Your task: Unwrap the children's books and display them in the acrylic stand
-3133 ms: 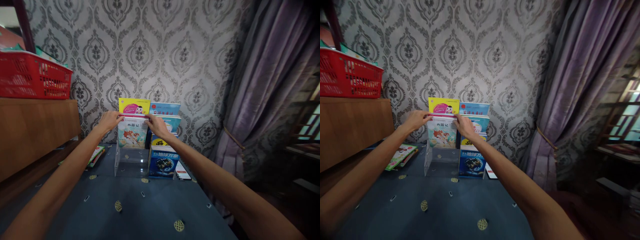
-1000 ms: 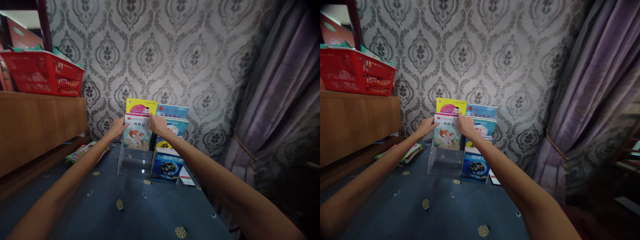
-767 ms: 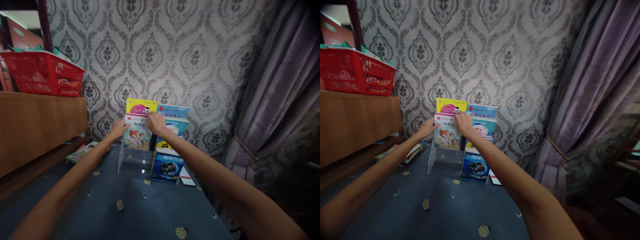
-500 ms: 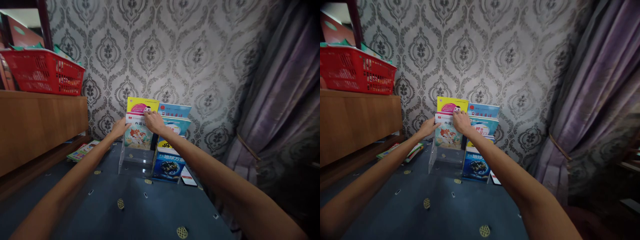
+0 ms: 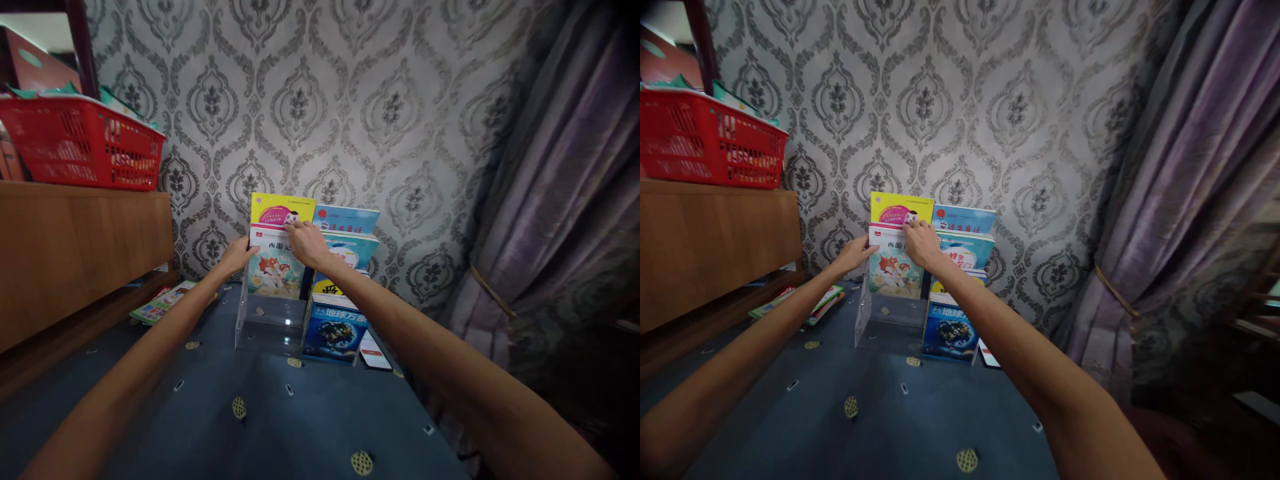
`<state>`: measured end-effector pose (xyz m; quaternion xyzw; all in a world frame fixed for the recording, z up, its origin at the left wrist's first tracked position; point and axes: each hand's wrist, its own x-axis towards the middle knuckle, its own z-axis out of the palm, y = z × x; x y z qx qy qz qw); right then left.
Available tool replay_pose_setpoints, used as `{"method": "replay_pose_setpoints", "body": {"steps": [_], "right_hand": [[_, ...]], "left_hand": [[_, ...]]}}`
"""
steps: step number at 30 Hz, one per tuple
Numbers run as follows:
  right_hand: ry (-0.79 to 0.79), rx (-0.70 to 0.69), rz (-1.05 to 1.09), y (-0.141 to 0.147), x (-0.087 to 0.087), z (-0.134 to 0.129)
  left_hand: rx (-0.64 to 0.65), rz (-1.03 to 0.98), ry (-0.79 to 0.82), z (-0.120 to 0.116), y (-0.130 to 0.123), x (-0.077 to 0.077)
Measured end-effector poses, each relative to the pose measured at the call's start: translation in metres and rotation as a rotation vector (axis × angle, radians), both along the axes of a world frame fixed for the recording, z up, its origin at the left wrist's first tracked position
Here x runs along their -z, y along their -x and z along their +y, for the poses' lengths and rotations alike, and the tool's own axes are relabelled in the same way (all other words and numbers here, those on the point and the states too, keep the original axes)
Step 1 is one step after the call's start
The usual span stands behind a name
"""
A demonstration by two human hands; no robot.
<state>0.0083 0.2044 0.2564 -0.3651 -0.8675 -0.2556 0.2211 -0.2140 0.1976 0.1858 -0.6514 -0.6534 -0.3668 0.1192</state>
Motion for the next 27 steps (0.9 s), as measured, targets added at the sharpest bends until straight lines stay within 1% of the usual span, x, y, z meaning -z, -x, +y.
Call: {"method": "replay_pose_setpoints", "body": {"steps": [3, 5, 7, 9, 10, 13, 16, 18, 20, 23, 27], "right_hand": [[-0.025, -0.052, 0.077, -0.004, 0.010, -0.005], [-0.057, -0.132, 0.123, -0.008, 0.026, -0.014], [-0.047, -0.226, 0.132, -0.013, 0.046, -0.024], [0.014, -0.278, 0.149, -0.019, 0.068, -0.030], [0.055, -0.283, 0.183, -0.022, 0.078, -0.031], [0.202, -0.245, 0.352, -0.031, 0.100, -0.024], [0.333, -0.208, 0.494, -0.039, 0.111, -0.012], [0.381, -0.208, 0.552, -0.041, 0.115, -0.004], [0.405, -0.231, 0.591, -0.040, 0.118, 0.002], [0.438, -0.257, 0.620, -0.034, 0.122, 0.007], [0.489, -0.214, 0.611, -0.024, 0.129, 0.011]], "left_hand": [[0.059, -0.054, -0.004, 0.002, 0.004, 0.001], [0.095, -0.079, -0.022, 0.003, 0.008, 0.002], [0.147, -0.118, -0.031, 0.004, 0.012, 0.004], [0.211, -0.173, -0.014, 0.006, 0.016, 0.006], [0.245, -0.205, -0.004, 0.008, 0.018, 0.007], [0.363, -0.311, 0.007, 0.014, 0.022, 0.012], [0.480, -0.417, 0.006, 0.020, 0.022, 0.019], [0.519, -0.469, 0.014, 0.022, 0.022, 0.022], [0.516, -0.490, 0.029, 0.023, 0.023, 0.024], [0.475, -0.480, 0.058, 0.020, 0.024, 0.023], [0.465, -0.491, 0.108, 0.016, 0.024, 0.021]]}}
